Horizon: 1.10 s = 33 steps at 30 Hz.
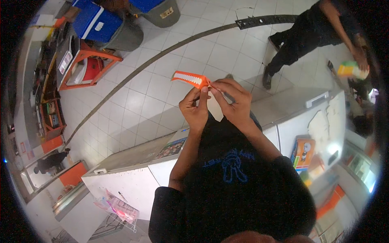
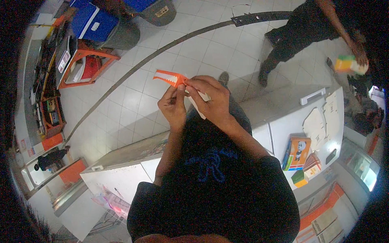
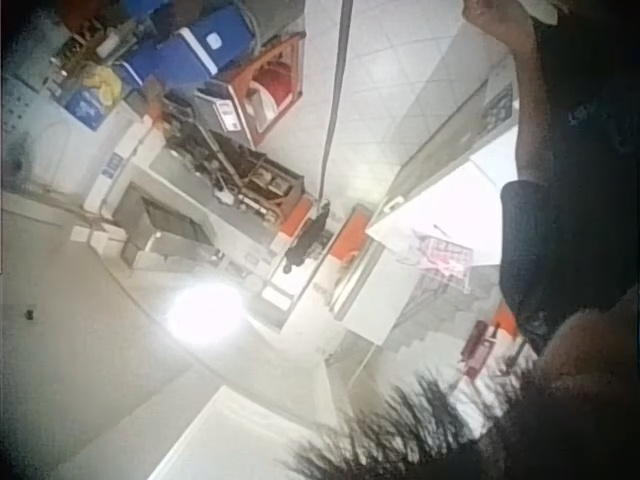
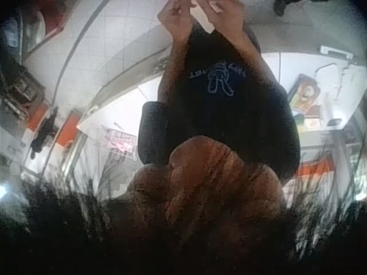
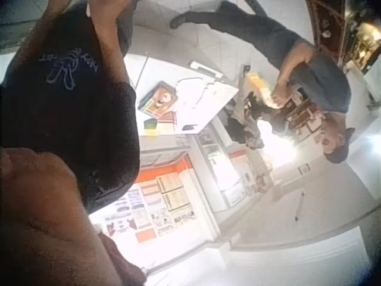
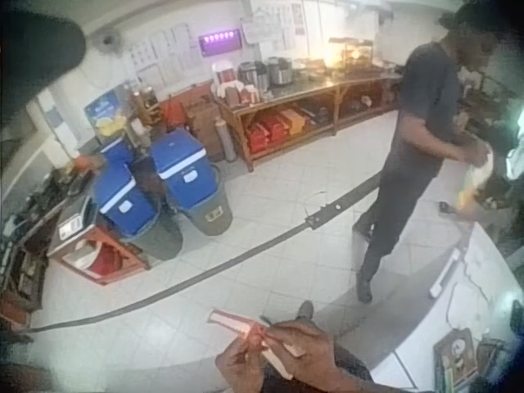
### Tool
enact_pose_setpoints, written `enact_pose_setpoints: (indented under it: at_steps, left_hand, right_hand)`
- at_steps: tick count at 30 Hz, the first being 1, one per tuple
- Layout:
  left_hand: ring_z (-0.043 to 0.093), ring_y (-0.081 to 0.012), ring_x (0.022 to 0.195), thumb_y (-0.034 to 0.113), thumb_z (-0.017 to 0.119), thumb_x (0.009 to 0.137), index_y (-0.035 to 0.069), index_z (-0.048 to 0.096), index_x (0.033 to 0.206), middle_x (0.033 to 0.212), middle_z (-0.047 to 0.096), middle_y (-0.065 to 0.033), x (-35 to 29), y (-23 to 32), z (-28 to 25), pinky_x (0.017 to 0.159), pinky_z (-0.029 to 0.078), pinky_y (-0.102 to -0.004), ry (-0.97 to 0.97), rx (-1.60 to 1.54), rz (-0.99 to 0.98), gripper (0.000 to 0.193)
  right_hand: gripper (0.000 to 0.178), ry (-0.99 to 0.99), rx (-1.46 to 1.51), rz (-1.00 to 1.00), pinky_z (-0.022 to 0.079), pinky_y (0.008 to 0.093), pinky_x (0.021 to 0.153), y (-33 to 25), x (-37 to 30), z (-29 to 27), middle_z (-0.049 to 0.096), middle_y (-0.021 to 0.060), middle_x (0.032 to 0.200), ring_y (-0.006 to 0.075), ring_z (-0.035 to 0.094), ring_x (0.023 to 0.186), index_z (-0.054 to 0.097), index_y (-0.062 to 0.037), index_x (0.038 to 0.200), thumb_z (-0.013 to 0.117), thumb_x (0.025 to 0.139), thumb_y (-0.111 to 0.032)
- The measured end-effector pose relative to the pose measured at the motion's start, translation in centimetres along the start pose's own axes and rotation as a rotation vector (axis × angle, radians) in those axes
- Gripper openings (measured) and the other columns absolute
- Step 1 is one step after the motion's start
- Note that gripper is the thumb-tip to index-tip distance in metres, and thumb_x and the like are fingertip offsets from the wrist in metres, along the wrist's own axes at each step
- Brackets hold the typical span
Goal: Fold and assemble paper food containers and organize them in a stack.
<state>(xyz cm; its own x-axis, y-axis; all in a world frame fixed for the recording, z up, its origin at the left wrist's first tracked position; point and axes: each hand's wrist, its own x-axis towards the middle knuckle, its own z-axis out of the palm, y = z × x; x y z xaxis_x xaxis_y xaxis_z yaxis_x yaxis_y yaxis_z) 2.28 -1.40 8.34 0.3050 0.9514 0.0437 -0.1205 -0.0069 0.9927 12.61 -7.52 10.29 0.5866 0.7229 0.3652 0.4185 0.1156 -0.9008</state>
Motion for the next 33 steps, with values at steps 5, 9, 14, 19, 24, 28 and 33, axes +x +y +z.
enact_pose_setpoints:
  at_steps: [5, 9, 14, 19, 24, 28, 33]
  left_hand:
    - [0.065, -0.0106, 0.075, 0.002, 0.064, 0.090, -0.004, 0.068, 0.107, 0.091, 0.071, -0.0092, 0.1, 0.7, 0.2, 0.064, 0.055, -0.0251, -0.115, 0.002, 0.050, 0.019]
    - [0.065, -0.0135, 0.077, 0.003, 0.065, 0.090, -0.003, 0.068, 0.109, 0.096, 0.070, -0.0107, 0.3, 1.0, -0.5, 0.067, 0.054, -0.0263, -0.173, 0.108, 0.077, 0.020]
    - [0.065, -0.0133, 0.073, -0.002, 0.071, 0.083, -0.002, 0.070, 0.102, 0.087, 0.071, -0.0094, 0.9, 0.9, -1.3, 0.066, 0.053, -0.0254, -0.189, 0.279, 0.270, 0.019]
    - [0.066, -0.0138, 0.072, -0.002, 0.072, 0.082, -0.003, 0.071, 0.098, 0.080, 0.070, -0.0087, 1.1, 1.6, -1.3, 0.067, 0.053, -0.0257, -0.188, 0.381, 0.300, 0.016]
    - [0.066, -0.0144, 0.074, -0.003, 0.068, 0.086, -0.004, 0.068, 0.098, 0.082, 0.070, -0.0104, 0.9, 2.4, -1.4, 0.068, 0.055, -0.0279, -0.209, 0.037, -0.051, 0.013]
    - [0.067, -0.0156, 0.074, -0.004, 0.065, 0.086, -0.004, 0.067, 0.097, 0.083, 0.070, -0.0096, 1.0, 1.7, -1.8, 0.069, 0.056, -0.0294, -0.212, 0.085, 0.049, 0.011]
    - [0.064, -0.0097, 0.075, 0.000, 0.067, 0.084, -0.001, 0.070, 0.092, 0.081, 0.070, -0.0048, 0.6, 0.8, -1.8, 0.068, 0.050, -0.0245, -0.072, 0.150, 0.006, 0.009]
  right_hand:
    - [0.015, 0.008, -0.029, -0.055, 0.053, 0.0302, 0.073, -0.1, 1.1, -0.9, 0.068, 0.0121, 0.094, 0.0220, 0.067, 0.085, 0.070, -0.0019, 0.097, 0.069, 0.082, -0.003]
    - [0.016, -0.013, 0.012, -0.047, 0.053, 0.0339, 0.076, -0.6, 1.4, -1.5, 0.069, 0.0112, 0.095, 0.0254, 0.067, 0.089, 0.070, -0.0049, 0.098, 0.070, 0.082, -0.008]
    - [0.016, -0.050, 0.002, -0.093, 0.053, 0.0341, 0.075, -0.7, 1.5, -2.1, 0.068, 0.0106, 0.096, 0.0258, 0.066, 0.088, 0.070, -0.0047, 0.099, 0.068, 0.083, -0.006]
    - [0.017, -0.090, -0.015, -0.154, 0.053, 0.0333, 0.073, -0.9, 1.9, -2.7, 0.068, 0.0105, 0.098, 0.0246, 0.066, 0.087, 0.070, -0.0044, 0.101, 0.069, 0.083, -0.006]
    - [0.021, -0.208, 0.080, 0.167, 0.054, 0.0311, 0.076, -1.4, 2.0, -3.7, 0.070, 0.0114, 0.102, 0.0215, 0.068, 0.086, 0.071, -0.0045, 0.101, 0.071, 0.081, -0.004]
    - [0.022, -0.178, 0.169, 0.020, 0.054, 0.0303, 0.077, -1.1, 1.8, -2.7, 0.071, 0.0109, 0.099, 0.0215, 0.069, 0.085, 0.071, -0.0066, 0.101, 0.073, 0.080, -0.005]
    - [0.027, -0.235, -0.031, -0.079, 0.050, 0.0359, 0.089, -1.4, 1.5, -2.0, 0.065, 0.0155, 0.116, 0.0273, 0.063, 0.107, 0.070, -0.0086, 0.107, 0.069, 0.081, -0.004]
